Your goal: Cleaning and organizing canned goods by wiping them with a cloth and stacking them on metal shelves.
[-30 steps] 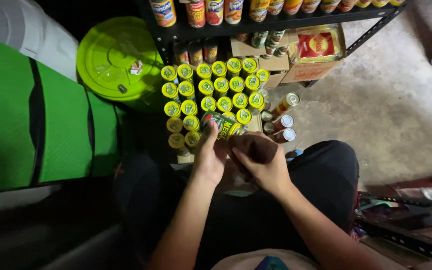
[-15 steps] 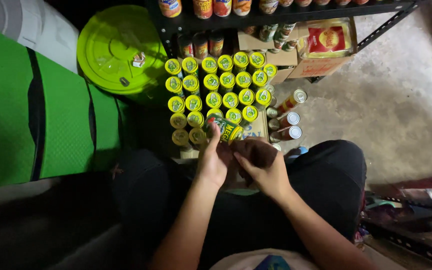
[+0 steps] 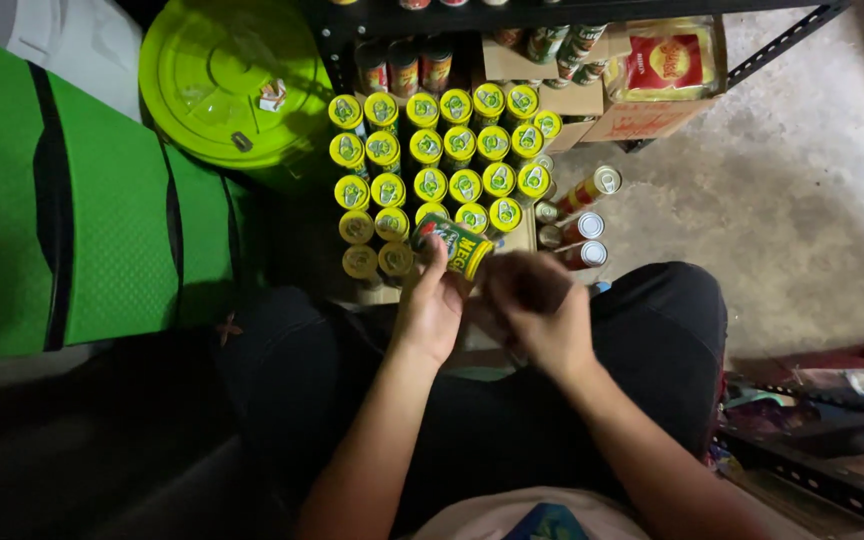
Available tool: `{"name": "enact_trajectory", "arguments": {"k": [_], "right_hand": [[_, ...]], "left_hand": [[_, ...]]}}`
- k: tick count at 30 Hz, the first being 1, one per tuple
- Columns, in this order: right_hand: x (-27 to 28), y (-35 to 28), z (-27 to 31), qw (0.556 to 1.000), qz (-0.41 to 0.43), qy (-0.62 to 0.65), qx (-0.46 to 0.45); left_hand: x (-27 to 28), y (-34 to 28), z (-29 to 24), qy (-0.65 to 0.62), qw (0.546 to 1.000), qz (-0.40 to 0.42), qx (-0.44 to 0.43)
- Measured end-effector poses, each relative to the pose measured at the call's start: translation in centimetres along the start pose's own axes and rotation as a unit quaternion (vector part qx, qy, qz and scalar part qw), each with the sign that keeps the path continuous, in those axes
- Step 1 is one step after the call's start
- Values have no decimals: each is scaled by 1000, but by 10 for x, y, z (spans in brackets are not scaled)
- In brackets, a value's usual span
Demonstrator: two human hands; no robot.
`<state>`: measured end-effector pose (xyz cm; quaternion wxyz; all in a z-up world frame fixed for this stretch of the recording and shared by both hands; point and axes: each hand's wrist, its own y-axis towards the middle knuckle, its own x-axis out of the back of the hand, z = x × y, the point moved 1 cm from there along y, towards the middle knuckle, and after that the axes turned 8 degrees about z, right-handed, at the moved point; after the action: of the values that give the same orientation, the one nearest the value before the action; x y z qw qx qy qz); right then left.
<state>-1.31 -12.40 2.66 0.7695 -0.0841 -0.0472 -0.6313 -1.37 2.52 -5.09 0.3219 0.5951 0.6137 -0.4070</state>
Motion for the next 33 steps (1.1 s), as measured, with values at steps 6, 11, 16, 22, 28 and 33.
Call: {"name": "enact_trajectory", "arguments": {"k": [6,11,16,22,28,33], "right_hand": [[2,7,20,992,58,-83,72],[2,21,8,998,0,-18,59],[-4,9,16,993,17,-70,94],[5,22,14,990,52,-52,120],[-2,18,9,998,-22,-39,51],[-4,18,13,987,7,-84,138]], "left_hand": [[-14,4,-4,-81,995,-20,62],[-11,12,1,-39,998,-40,31],[-10,10,-2,-77,992,-59,76],[-13,15,2,-100,992,-7,81],[-11,16,4,-60,997,-6,53],[-4,15,15,-123,985,-68,99]]}}
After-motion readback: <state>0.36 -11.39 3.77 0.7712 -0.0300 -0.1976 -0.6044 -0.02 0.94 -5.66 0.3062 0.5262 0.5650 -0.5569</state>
